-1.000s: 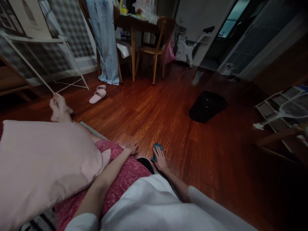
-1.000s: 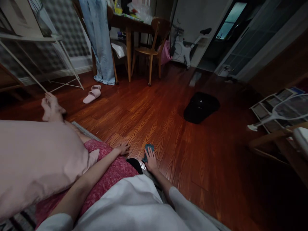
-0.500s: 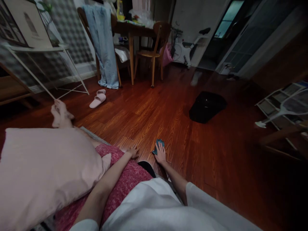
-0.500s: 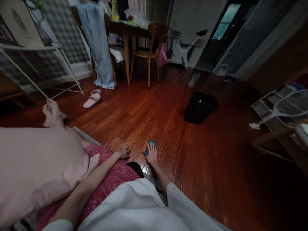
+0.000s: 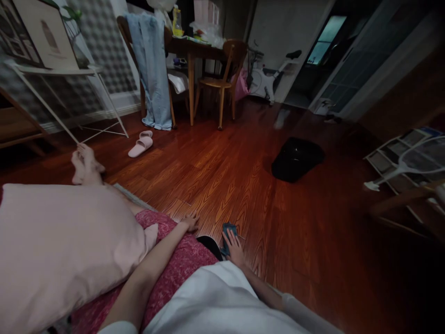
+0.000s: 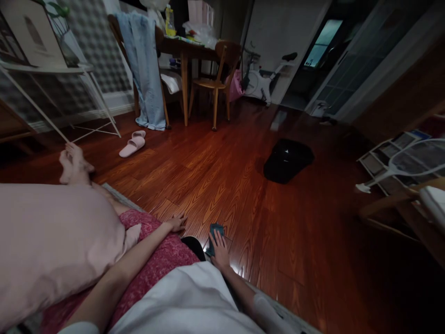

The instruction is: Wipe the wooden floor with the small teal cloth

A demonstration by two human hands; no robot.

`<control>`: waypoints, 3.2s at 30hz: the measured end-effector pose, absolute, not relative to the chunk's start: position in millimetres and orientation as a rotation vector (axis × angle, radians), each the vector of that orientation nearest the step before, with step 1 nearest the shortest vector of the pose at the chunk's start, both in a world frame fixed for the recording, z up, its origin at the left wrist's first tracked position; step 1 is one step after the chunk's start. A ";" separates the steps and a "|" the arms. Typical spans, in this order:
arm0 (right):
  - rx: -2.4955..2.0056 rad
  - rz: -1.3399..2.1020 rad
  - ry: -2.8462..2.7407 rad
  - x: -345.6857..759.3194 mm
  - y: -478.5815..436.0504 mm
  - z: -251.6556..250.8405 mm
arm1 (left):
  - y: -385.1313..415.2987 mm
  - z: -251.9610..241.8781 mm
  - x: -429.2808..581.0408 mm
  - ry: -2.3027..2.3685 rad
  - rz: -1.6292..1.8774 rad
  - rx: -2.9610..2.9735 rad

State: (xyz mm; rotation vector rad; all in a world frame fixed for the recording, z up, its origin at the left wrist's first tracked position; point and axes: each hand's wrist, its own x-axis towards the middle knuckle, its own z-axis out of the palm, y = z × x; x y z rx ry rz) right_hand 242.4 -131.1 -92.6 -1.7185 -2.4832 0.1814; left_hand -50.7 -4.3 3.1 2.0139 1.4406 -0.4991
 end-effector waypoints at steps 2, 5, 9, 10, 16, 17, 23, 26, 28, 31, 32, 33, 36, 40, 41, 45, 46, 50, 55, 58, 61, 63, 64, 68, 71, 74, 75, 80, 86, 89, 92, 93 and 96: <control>-1.742 0.166 -2.461 240.7 -129.2 -93.1 | -4.2 2.9 -50.4 1.440 -0.509 2.014; -1.760 0.155 -2.400 236.6 -99.6 -87.0 | -4.6 3.5 -50.7 1.439 -0.510 2.021; -1.888 0.173 -2.260 242.1 -32.3 -73.7 | -5.6 3.9 -52.1 1.436 -0.504 2.029; -1.938 0.183 -2.228 246.4 -15.2 -71.2 | -5.8 3.9 -52.5 1.432 -0.500 2.026; -2.103 0.171 -2.092 279.4 48.0 -67.4 | -7.0 2.1 -53.4 1.412 -0.532 2.037; -2.117 0.165 -2.082 282.5 49.4 -68.2 | -7.2 1.6 -53.2 1.412 -0.543 2.047; -2.056 0.127 -2.116 278.6 -5.3 -81.8 | -7.7 0.4 -51.4 1.415 -0.553 2.052; -1.908 0.099 -2.187 271.1 -62.0 -88.8 | -7.8 -0.1 -51.1 1.425 -0.569 2.047; -1.866 0.112 -2.232 266.7 -97.6 -90.7 | -7.7 -0.9 -51.3 1.428 -0.568 2.052; -1.841 0.131 -2.272 263.3 -129.3 -89.3 | -7.0 -2.0 -51.4 1.431 -0.576 2.049; -1.831 0.129 -2.280 263.4 -131.7 -88.3 | -6.8 -2.0 -51.4 1.431 -0.579 2.046; -1.826 0.123 -2.280 264.0 -129.7 -87.2 | -6.5 -1.8 -51.2 1.432 -0.582 2.044; -1.863 0.104 -2.234 266.7 -100.6 -83.8 | -6.3 0.3 -50.6 1.433 -0.582 2.046; -2.052 0.107 -2.081 262.5 -35.6 -78.1 | -6.4 3.1 -50.3 1.435 -0.584 2.042; -2.106 0.117 -2.034 259.4 -20.7 -76.6 | -6.3 3.3 -50.5 1.434 -0.583 2.041; -2.196 0.148 -1.931 245.2 9.8 -73.9 | -5.5 2.8 -51.9 1.418 -0.554 2.037; -2.172 0.144 -1.940 242.9 8.1 -74.9 | -5.3 2.6 -52.2 1.414 -0.545 2.039; -1.910 0.111 -2.145 245.9 -36.3 -83.9 | -5.0 1.3 -52.3 1.420 -0.523 2.037; -1.724 0.131 -2.397 271.7 -127.8 -89.3 | -5.0 -2.3 -51.8 1.438 -0.517 2.052; -1.708 0.147 -2.430 288.0 -154.1 -87.9 | -5.3 -3.1 -51.9 1.438 -0.528 2.060; -1.798 0.126 -2.337 296.6 -139.2 -86.2 | -5.8 -1.3 -52.0 1.434 -0.541 2.058; -1.891 0.102 -2.237 296.9 -110.9 -84.2 | -6.2 1.0 -51.8 1.432 -0.549 2.058; -1.934 0.093 -2.190 295.5 -93.7 -82.6 | -6.3 2.3 -51.6 1.434 -0.554 2.056; -2.096 0.084 -2.042 282.8 -27.1 -75.7 | -6.1 5.4 -50.8 1.442 -0.576 2.043; -2.179 0.083 -1.947 269.4 0.7 -74.4 | -5.3 4.3 -51.0 1.441 -0.568 2.046; -2.133 0.074 -1.949 258.5 -2.3 -77.9 | -4.5 1.8 -51.6 1.445 -0.541 2.049; -2.078 0.073 -1.995 256.6 -10.5 -79.5 | -4.3 1.0 -51.8 1.444 -0.532 2.052; -1.734 0.127 -2.340 266.6 -88.0 -84.0 | -4.6 -1.2 -51.8 1.438 -0.519 2.046; -1.660 0.199 -2.431 305.3 -137.2 -80.6 | -5.1 -2.0 -52.0 1.439 -0.524 2.042; -1.813 0.119 -2.280 313.4 -105.0 -80.6 | -5.2 -0.1 -51.9 1.439 -0.551 2.038; -2.051 0.062 -2.019 307.5 -52.2 -78.3 | -5.5 2.8 -51.4 1.438 -0.558 2.057; -2.128 0.062 -1.934 303.1 -34.9 -76.8 | -5.7 3.6 -51.2 1.442 -0.556 2.063; -2.256 0.075 -1.777 287.6 3.4 -72.8 | -6.1 5.0 -50.6 1.454 -0.552 2.055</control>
